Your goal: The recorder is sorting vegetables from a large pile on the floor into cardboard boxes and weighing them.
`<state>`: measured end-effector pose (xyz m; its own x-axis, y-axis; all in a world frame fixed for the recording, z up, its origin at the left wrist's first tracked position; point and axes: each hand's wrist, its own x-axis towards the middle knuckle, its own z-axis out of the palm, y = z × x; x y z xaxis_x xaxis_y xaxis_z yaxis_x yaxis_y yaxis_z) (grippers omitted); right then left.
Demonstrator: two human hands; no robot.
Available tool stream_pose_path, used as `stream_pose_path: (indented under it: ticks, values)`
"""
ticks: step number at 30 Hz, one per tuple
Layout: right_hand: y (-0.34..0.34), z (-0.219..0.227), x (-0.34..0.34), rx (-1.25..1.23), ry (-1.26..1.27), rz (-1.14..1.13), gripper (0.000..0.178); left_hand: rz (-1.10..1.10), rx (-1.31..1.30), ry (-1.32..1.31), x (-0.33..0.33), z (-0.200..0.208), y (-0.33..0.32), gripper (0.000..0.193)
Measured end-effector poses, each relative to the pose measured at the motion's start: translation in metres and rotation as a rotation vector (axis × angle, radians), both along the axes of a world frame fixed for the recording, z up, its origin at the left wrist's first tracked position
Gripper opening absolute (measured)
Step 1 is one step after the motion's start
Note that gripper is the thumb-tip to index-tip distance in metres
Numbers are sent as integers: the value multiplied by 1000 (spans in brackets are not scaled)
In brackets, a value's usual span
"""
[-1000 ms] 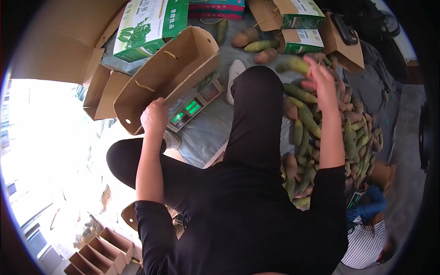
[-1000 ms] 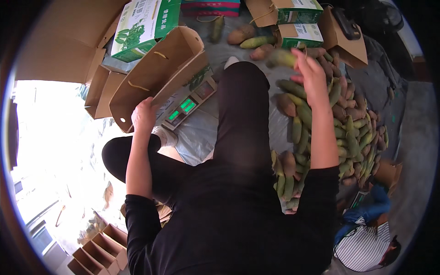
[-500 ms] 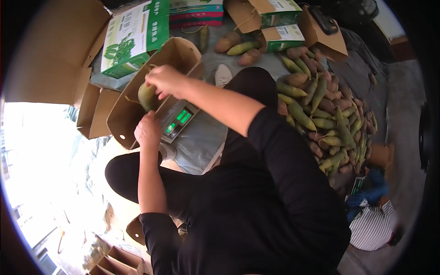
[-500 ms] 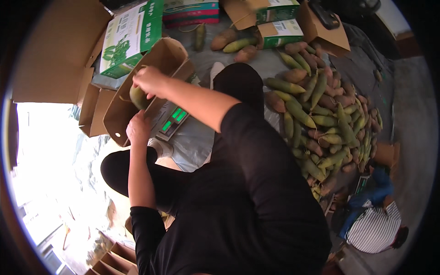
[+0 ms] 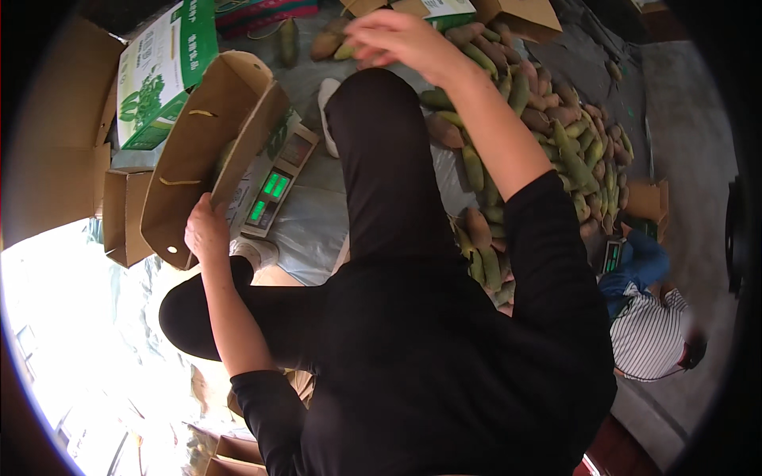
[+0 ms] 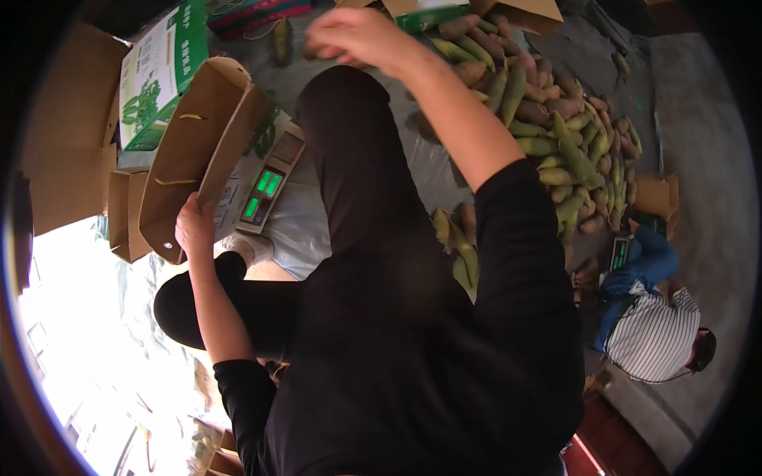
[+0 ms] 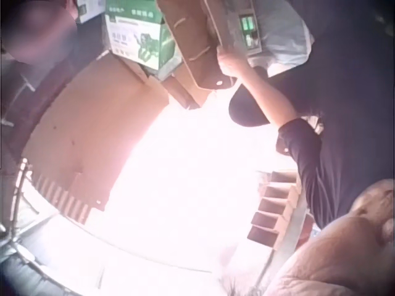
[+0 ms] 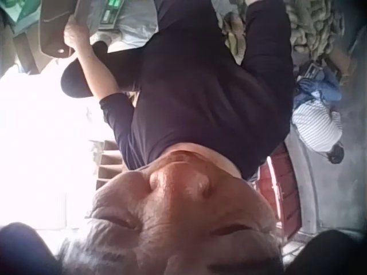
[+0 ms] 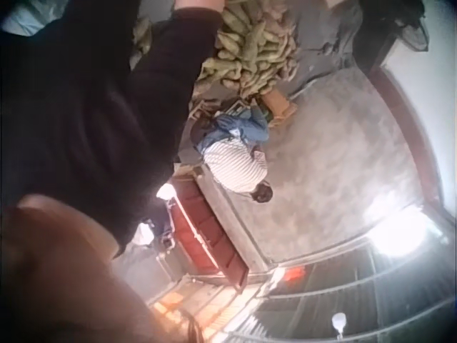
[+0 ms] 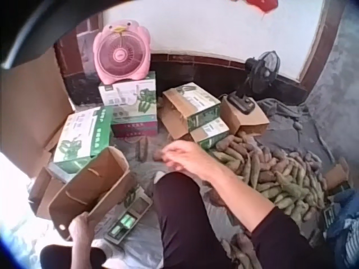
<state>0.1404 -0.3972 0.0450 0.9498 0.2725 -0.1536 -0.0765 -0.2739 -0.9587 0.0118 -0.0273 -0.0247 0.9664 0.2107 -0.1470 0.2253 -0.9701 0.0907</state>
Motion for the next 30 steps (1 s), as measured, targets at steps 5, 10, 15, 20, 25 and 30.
stream_pose_path:
  ticks: [5,10,15,20,25,30]
  values:
    - [-122,-127,-58,-194,196,-368,22,19,14,-18,-7,2,8,28]
    - [-266,-291,-198,-1144,303,132,23,-25,-78,1,6,0,-14,27]
    - [-248,-324,-288,-1013,603,-12,31,-28,-115,-41,-3,-3,1,25]
    - [-237,-325,-344,-1020,769,-198,44,27,-102,-7,-4,3,8,28]
    - [-219,-326,-374,-979,1071,-500,68,-18,-92,-60,1,-10,4,25]
    - [-153,-257,-332,-1123,1061,-531,72,95,-49,3,-8,2,3,25]
